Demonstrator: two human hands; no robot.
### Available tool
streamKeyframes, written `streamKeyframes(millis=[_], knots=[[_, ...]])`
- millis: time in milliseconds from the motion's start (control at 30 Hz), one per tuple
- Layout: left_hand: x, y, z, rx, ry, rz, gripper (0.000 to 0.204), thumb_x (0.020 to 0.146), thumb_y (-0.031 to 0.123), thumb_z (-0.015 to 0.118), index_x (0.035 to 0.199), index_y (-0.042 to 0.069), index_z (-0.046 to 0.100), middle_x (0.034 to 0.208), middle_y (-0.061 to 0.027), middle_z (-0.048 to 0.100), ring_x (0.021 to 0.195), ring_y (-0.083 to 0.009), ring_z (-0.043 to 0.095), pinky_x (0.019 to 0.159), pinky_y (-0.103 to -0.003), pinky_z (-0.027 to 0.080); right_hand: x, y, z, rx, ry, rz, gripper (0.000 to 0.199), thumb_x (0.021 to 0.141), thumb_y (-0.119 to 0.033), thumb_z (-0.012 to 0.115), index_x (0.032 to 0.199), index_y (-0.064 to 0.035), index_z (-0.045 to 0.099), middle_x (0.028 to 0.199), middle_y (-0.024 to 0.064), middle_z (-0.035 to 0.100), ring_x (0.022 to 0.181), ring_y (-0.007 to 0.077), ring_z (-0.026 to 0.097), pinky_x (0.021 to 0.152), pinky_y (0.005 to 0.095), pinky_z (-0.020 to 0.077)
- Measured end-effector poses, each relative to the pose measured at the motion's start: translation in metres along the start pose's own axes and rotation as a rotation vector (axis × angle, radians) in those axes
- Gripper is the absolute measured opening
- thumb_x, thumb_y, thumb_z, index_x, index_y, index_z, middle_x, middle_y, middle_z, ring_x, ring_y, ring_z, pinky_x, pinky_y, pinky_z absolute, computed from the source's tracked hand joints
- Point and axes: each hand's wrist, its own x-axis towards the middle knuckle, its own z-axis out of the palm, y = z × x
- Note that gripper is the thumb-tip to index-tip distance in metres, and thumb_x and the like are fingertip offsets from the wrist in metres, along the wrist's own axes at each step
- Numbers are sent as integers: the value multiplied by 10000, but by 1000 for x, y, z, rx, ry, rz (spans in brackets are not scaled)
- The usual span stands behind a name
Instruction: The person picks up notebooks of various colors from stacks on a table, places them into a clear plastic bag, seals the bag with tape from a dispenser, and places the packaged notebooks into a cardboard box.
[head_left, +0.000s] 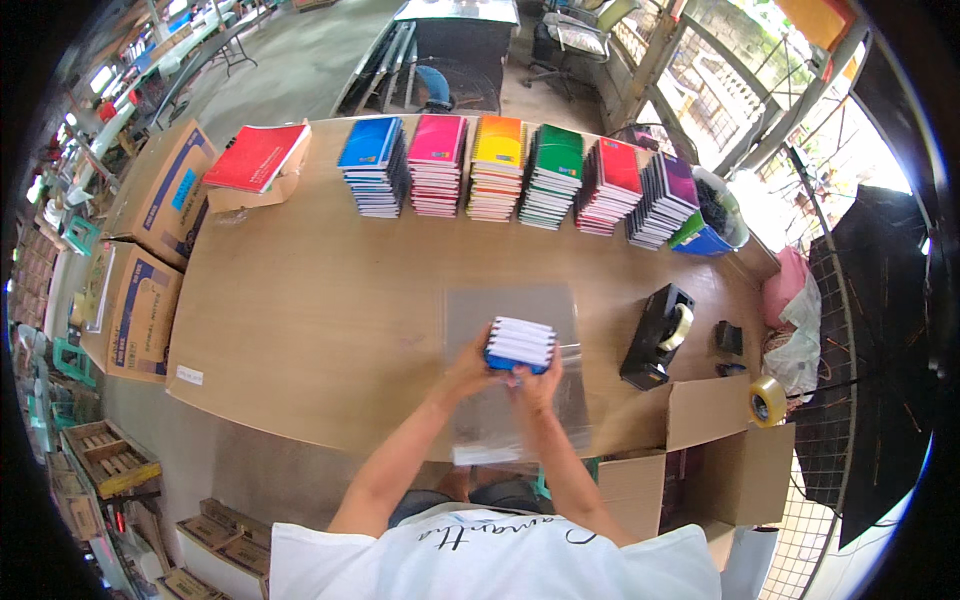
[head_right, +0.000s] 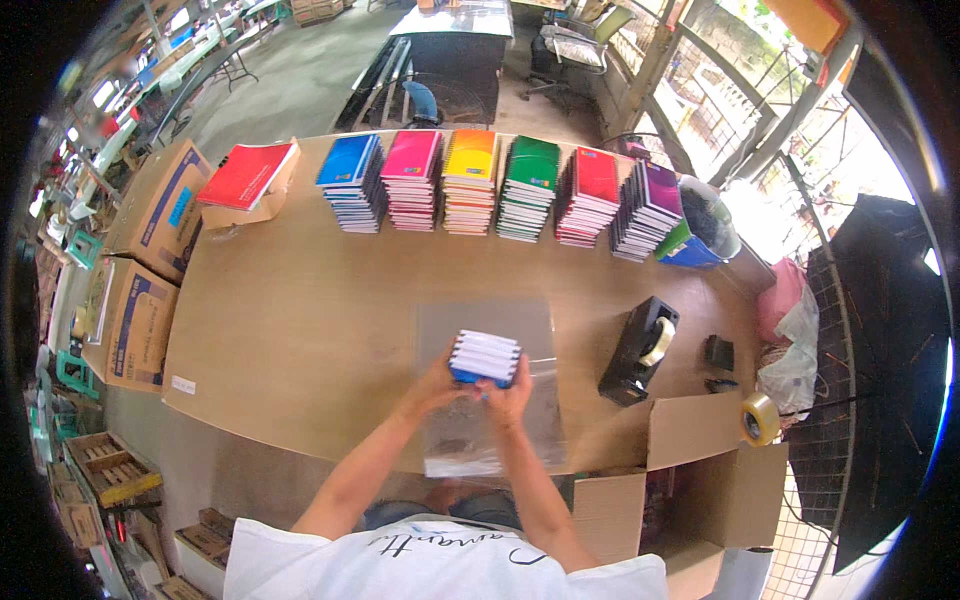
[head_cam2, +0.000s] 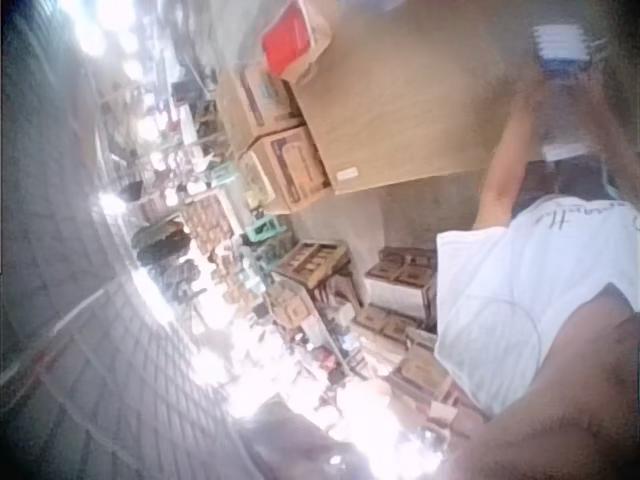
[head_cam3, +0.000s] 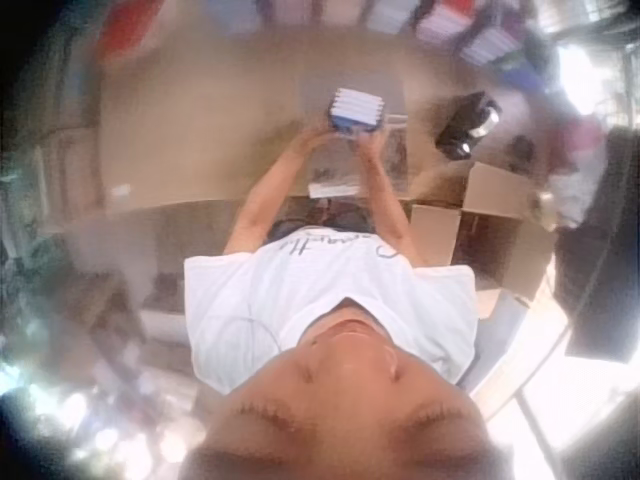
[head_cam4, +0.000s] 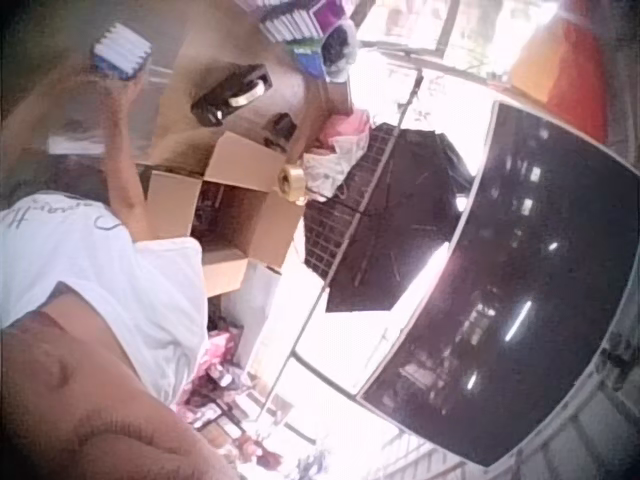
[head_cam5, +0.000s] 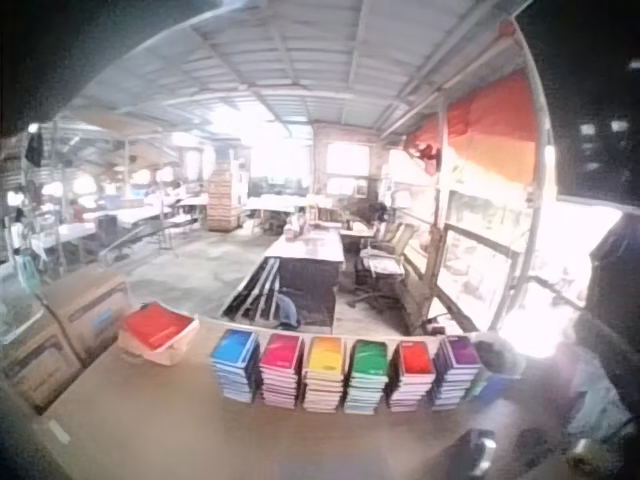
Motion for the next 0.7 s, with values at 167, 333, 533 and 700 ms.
streamKeyframes(millis=[167, 333, 533, 700], knots=[[-66, 20, 19, 547, 176, 53, 854, 740, 300, 744, 1407, 40, 279, 1372, -160, 411, 1321, -365, 321, 1097, -525, 238, 38, -83, -36, -484, -231, 35, 523, 700, -261, 814, 1086, 34, 620, 933, 75, 684, 856, 137, 625, 765, 308, 519], [-117, 31, -2, 963, 3, -115, 805, 786, 436, 662, 1433, 94, 326, 1462, -96, 362, 1363, -329, 309, 1086, -640, 144, 67, -123, -11, -1161, -690, 181, 794, 597, -558, 804, 1105, 29, 634, 978, 212, 680, 911, 297, 670, 799, 374, 528], [-115, 27, -19, 976, -37, -51, 777, 793, 462, 644, 1429, 124, 352, 1475, -80, 352, 1378, -312, 302, 1082, -664, 107, 86, -101, 28, -1407, -971, 262, 865, 570, -709, 732, 1083, -18, 641, 1006, 208, 670, 967, 353, 643, 818, 431, 514], [-122, 40, -17, 912, 2, -94, 750, 763, 411, 680, 1398, 120, 408, 1465, -119, 324, 1359, -313, 332, 1079, -671, 118, 92, -80, 35, -1401, -979, 292, 874, 575, -713, 729, 1103, -22, 645, 1009, 205, 671, 973, 341, 643, 826, 426, 506]])
